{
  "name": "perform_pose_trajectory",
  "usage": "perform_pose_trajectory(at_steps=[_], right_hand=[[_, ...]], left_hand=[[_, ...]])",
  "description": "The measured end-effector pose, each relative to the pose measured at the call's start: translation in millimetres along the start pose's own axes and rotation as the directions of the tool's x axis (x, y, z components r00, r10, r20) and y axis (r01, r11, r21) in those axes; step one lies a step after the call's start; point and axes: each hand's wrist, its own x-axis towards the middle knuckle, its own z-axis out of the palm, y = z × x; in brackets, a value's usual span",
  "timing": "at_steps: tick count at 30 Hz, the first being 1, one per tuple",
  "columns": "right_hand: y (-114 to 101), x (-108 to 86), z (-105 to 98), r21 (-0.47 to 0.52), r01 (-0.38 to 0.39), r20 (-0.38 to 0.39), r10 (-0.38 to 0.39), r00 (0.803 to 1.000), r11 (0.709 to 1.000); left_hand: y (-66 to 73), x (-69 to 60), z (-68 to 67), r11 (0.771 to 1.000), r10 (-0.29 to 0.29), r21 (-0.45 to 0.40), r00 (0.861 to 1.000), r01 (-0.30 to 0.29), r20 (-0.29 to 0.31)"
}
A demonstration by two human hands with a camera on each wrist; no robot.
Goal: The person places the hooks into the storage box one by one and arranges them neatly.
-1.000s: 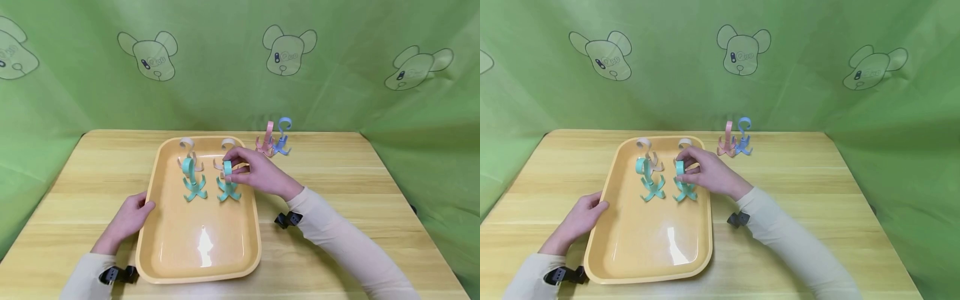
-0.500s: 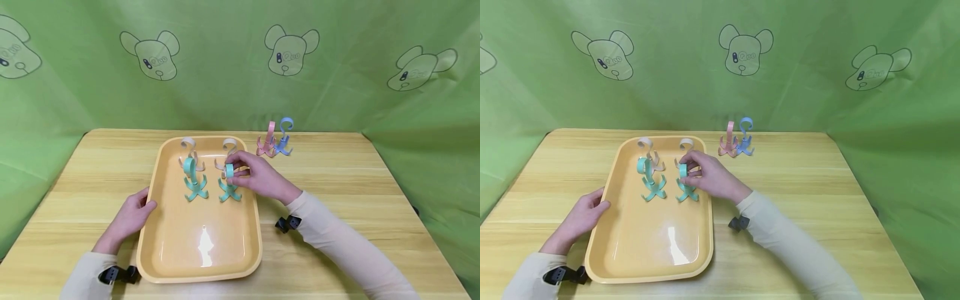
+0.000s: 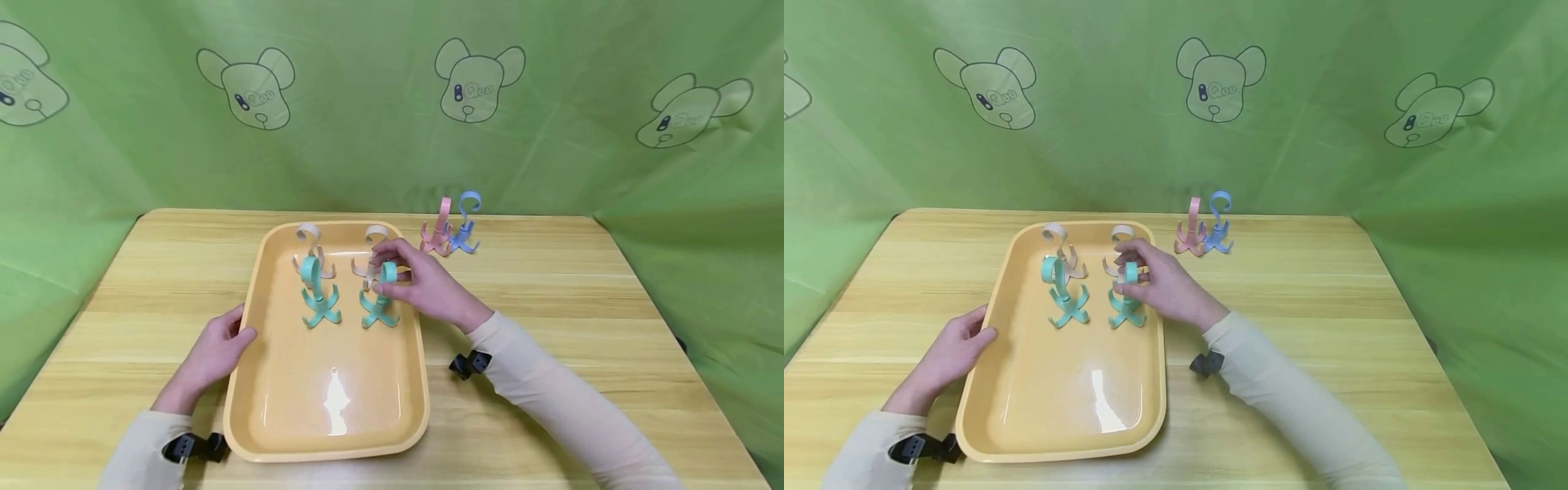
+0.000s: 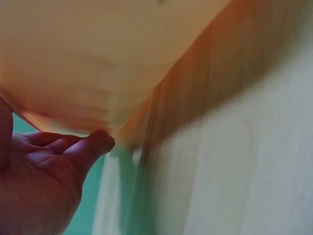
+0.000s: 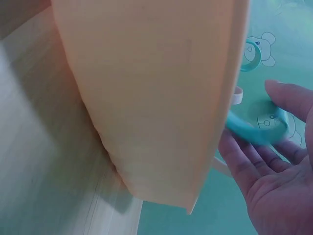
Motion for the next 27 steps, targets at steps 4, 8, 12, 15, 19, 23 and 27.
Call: perform_pose_trajectory(at_steps=[4,8,12,15,19,23,27], right_hand=[[1.3,0.2,-1.8,-0.016,0.019,0.007,-0.019,1.000,1.000],[1.1,-0.6,-4.1,-0.015,0.026,0.017,-0.026,1.000,1.000],[-1.2,-1.7,-6.7,-0.003,0.041,-0.005,-0.041,0.999,0.999],[-1.7,-2.6,-8.8,0.030,0.051,-0.034,-0.050,0.998,0.998],[-0.5,-3.6,-12.1,0.035,0.044,-0.064,-0.042,0.997,0.998],[2.0,-6.5,-15.5,0.016,0.023,-0.080,-0.022,0.997,1.000],[5.1,-10.8,-18.6,0.016,0.011,-0.098,-0.009,0.995,1.000]], left_hand=[[-0.9,0.5,-0.6,1.000,0.010,-0.011,1.000,-0.010,0.000],[-1.6,1.6,-1.2,1.000,0.009,-0.010,1.000,-0.009,0.002],[-1.6,2.5,-1.4,1.000,0.014,-0.004,1.000,-0.014,-0.001],[-1.4,2.6,-1.0,1.000,0.018,-0.003,1.000,-0.018,-0.005],[-1.0,2.7,-0.3,1.000,0.019,0.001,1.000,-0.019,-0.009],[-1.2,2.6,-0.2,1.000,0.015,0.001,1.000,-0.015,-0.005],[-1.2,1.4,-0.1,1.000,0.004,0.005,1.000,-0.004,-0.001]])
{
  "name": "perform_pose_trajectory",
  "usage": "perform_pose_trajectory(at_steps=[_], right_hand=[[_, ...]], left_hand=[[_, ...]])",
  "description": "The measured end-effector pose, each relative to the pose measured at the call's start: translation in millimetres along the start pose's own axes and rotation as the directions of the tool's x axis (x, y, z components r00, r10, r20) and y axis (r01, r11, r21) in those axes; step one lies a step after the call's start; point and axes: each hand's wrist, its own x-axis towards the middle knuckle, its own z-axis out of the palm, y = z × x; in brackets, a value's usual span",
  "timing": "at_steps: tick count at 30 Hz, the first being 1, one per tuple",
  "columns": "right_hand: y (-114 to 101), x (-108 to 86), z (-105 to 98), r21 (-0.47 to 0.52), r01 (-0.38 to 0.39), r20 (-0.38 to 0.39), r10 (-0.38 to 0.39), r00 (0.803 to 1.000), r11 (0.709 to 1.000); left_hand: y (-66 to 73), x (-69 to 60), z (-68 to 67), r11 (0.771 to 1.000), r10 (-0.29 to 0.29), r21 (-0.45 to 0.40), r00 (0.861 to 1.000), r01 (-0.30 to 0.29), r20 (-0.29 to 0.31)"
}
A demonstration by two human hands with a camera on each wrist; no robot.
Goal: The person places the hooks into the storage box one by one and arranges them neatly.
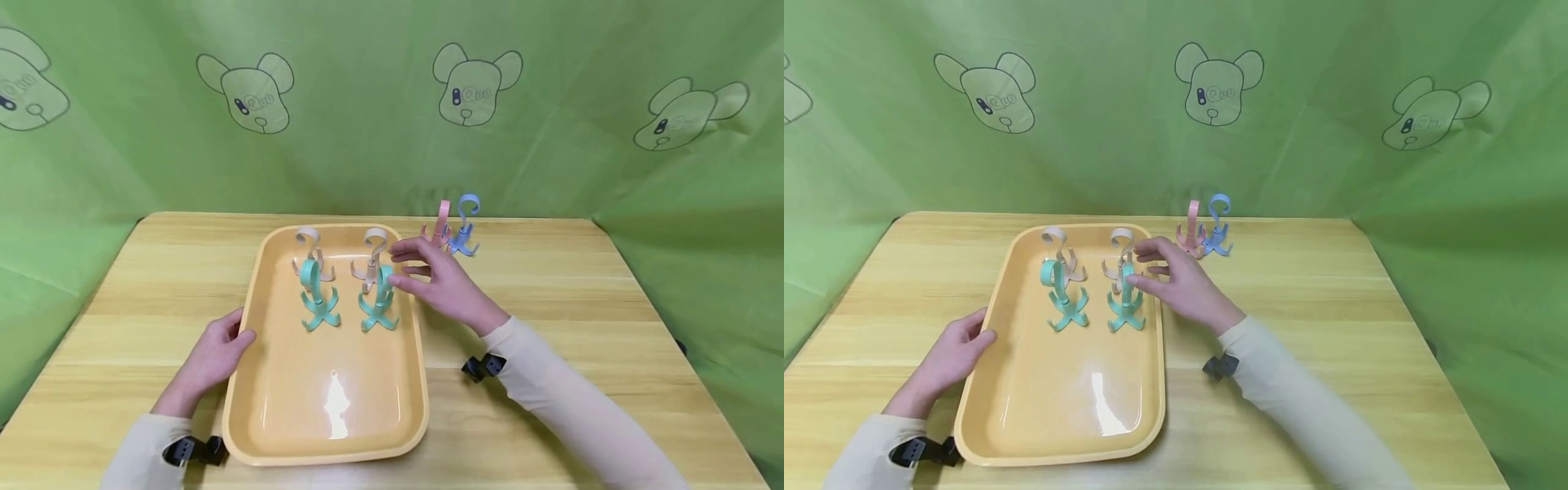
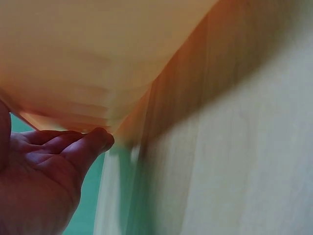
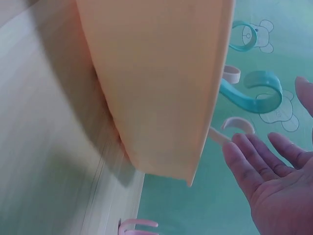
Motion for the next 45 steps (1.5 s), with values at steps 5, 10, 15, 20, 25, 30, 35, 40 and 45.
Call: perform_pose_trajectory(at_steps=[5,10,15,20,25,30,35,40,45], right_hand=[[-0.5,-4.1,-7.7,-0.002,-0.004,-0.029,0.004,1.000,1.000],[-2.7,-6.4,-20.5,-0.011,0.001,-0.052,-0.001,0.999,1.000],[-2.0,-9.3,-34.5,-0.052,-0.035,-0.095,0.030,0.995,0.998],[0.2,-12.0,-45.3,-0.083,-0.057,-0.145,0.044,0.988,0.995],[1.5,-14.0,-53.9,-0.083,-0.112,-0.230,0.090,0.969,0.990],[2.3,-15.6,-62.4,-0.047,-0.144,-0.351,0.119,0.929,0.988],[3.3,-12.4,-69.7,-0.039,-0.147,-0.459,0.113,0.881,0.988],[10.5,-8.2,-77.9,-0.030,-0.090,-0.538,0.059,0.841,0.996],[22.1,-3.3,-87.8,-0.023,-0.064,-0.581,0.039,0.813,0.998]], left_hand=[[0.3,-0.5,0.5,1.000,-0.002,-0.017,1.000,0.002,0.004],[-0.3,-0.7,0.3,1.000,0.005,-0.027,1.000,-0.004,0.007],[-0.7,-1.0,0.0,1.000,0.011,-0.020,1.000,-0.010,0.010],[-0.3,-0.9,-0.8,1.000,0.010,-0.009,1.000,-0.010,0.012],[0.6,-0.8,-2.0,1.000,0.006,-0.006,1.000,-0.006,0.017],[0.3,-1.0,-1.0,1.000,0.001,-0.005,1.000,-0.001,0.022],[-0.2,-1.6,-0.7,1.000,-0.002,-0.004,1.000,0.002,0.022],[-1.0,-1.9,-0.7,1.000,0.002,-0.009,1.000,-0.002,0.023],[-0.8,-1.6,-0.3,1.000,0.010,-0.006,1.000,-0.009,0.016]])
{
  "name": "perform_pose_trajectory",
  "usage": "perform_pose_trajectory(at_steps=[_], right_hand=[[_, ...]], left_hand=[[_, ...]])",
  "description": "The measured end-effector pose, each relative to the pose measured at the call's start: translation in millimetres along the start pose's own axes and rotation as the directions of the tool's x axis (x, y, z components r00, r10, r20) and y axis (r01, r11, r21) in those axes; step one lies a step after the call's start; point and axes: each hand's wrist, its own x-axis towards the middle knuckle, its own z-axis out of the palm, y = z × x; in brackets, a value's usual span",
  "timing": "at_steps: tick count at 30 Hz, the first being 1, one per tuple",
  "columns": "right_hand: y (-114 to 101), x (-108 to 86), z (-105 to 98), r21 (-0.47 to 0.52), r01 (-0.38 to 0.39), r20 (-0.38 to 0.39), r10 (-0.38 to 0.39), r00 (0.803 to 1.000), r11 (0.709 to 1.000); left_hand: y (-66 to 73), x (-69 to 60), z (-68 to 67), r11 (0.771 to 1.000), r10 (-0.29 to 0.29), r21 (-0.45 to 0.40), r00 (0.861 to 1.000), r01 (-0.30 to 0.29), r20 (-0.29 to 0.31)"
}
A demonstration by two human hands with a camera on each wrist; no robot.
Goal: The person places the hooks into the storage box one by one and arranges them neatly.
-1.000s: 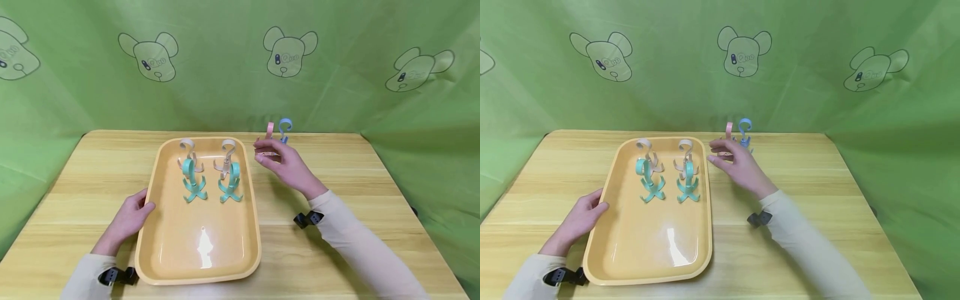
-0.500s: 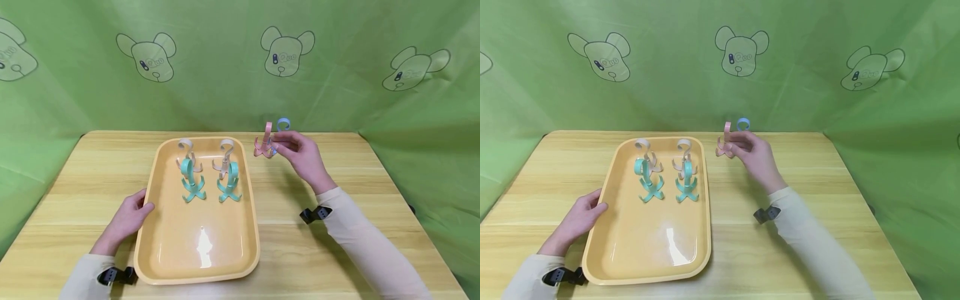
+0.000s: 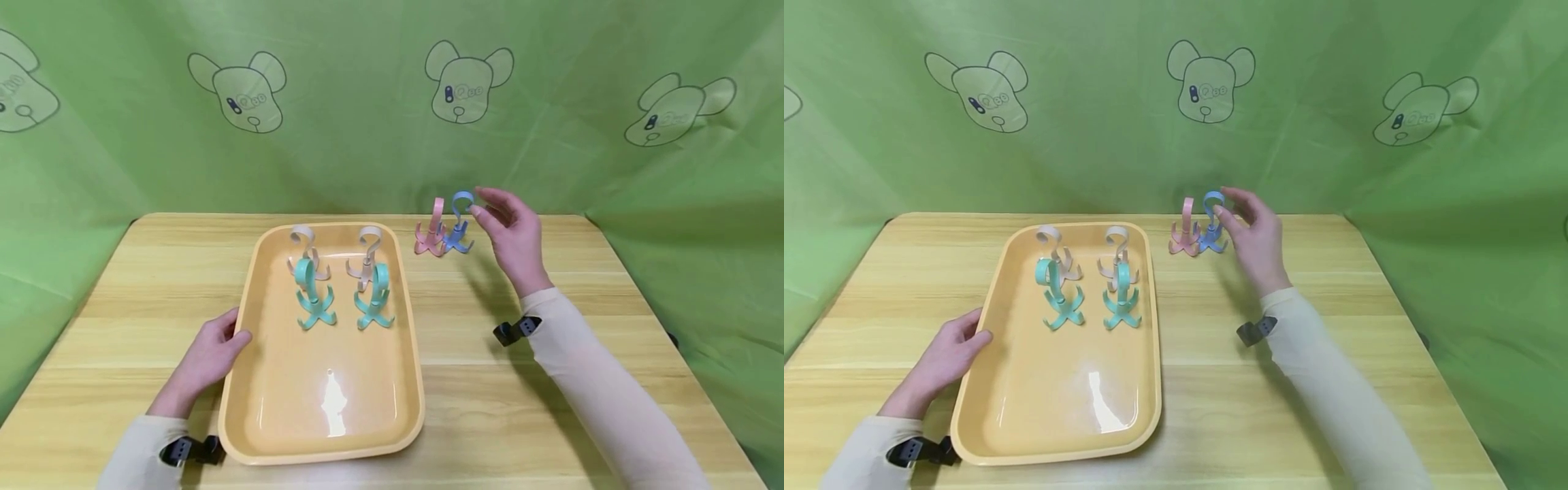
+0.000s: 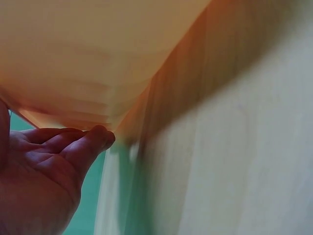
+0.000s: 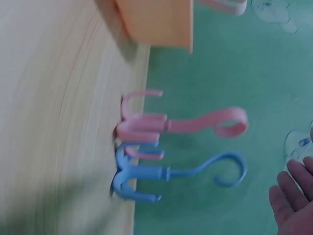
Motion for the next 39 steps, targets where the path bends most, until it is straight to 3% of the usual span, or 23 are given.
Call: perform_pose_trajectory(at_steps=[9,18,25,39], right_hand=[[-3.0,6.6,0.2,0.005,-0.070,0.052,0.069,0.996,0.998],[40.3,27.1,1.1,0.064,-0.161,0.085,0.156,0.984,0.985],[57.9,41.4,6.8,0.101,-0.220,0.115,0.209,0.971,0.970],[66.5,48.3,9.4,0.028,-0.189,0.054,0.187,0.981,0.982]], left_hand=[[-1.0,-1.0,1.0,1.000,-0.005,0.001,1.000,0.005,-0.006],[-2.9,0.7,0.1,1.000,0.004,0.007,1.000,-0.004,-0.016],[-3.6,0.5,0.0,1.000,-0.001,0.003,1.000,0.001,-0.016],[-3.2,0.4,1.0,1.000,-0.003,-0.022,1.000,0.002,-0.022]])
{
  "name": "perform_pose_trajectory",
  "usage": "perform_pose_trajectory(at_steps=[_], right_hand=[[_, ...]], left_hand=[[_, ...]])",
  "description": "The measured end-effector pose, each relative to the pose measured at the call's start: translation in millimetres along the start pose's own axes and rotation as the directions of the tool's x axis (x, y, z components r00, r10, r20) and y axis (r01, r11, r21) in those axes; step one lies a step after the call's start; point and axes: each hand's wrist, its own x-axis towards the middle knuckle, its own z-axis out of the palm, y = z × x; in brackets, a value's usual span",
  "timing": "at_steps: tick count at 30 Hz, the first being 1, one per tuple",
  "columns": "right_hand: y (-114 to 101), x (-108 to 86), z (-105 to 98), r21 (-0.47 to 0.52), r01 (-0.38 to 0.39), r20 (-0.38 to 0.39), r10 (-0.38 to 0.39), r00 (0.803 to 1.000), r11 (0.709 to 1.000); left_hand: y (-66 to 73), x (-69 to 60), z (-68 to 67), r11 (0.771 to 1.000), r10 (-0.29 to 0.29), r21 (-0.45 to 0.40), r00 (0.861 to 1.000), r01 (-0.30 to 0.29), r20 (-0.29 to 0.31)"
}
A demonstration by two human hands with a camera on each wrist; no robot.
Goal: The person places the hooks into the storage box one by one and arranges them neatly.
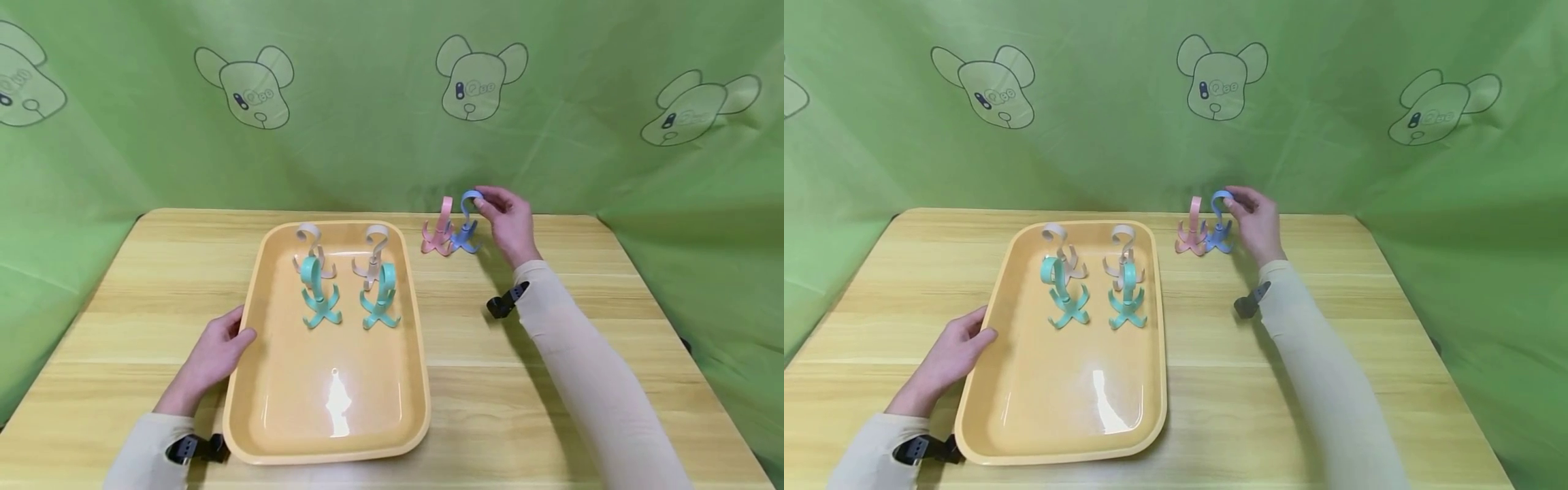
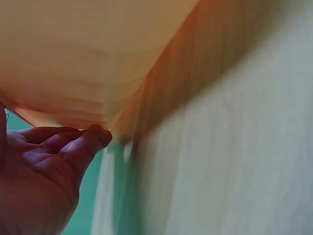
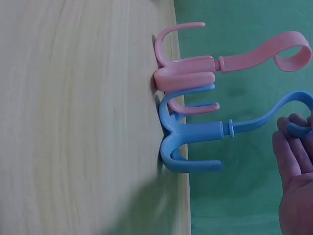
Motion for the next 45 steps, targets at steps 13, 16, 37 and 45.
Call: perform_pose_trajectory(at_steps=[13,16,37,45], right_hand=[[-4.2,-0.7,-14.7,-0.033,0.065,-0.057,-0.067,0.996,0.997],[-7.3,-2.6,-18.8,-0.023,0.066,-0.065,-0.067,0.996,0.998],[-30.1,-22.8,-30.3,0.031,0.112,-0.093,-0.109,0.990,0.993],[-43.7,-34.5,-32.3,0.053,0.124,-0.085,-0.119,0.989,0.991]], left_hand=[[1.5,-0.9,0.4,1.000,-0.005,0.009,1.000,0.005,0.000],[1.3,-0.4,0.1,1.000,-0.002,0.011,1.000,0.002,0.000],[-1.0,0.0,-1.6,0.999,0.004,0.031,1.000,-0.004,0.002],[0.6,0.7,-1.3,1.000,-0.009,0.024,1.000,0.008,0.008]])
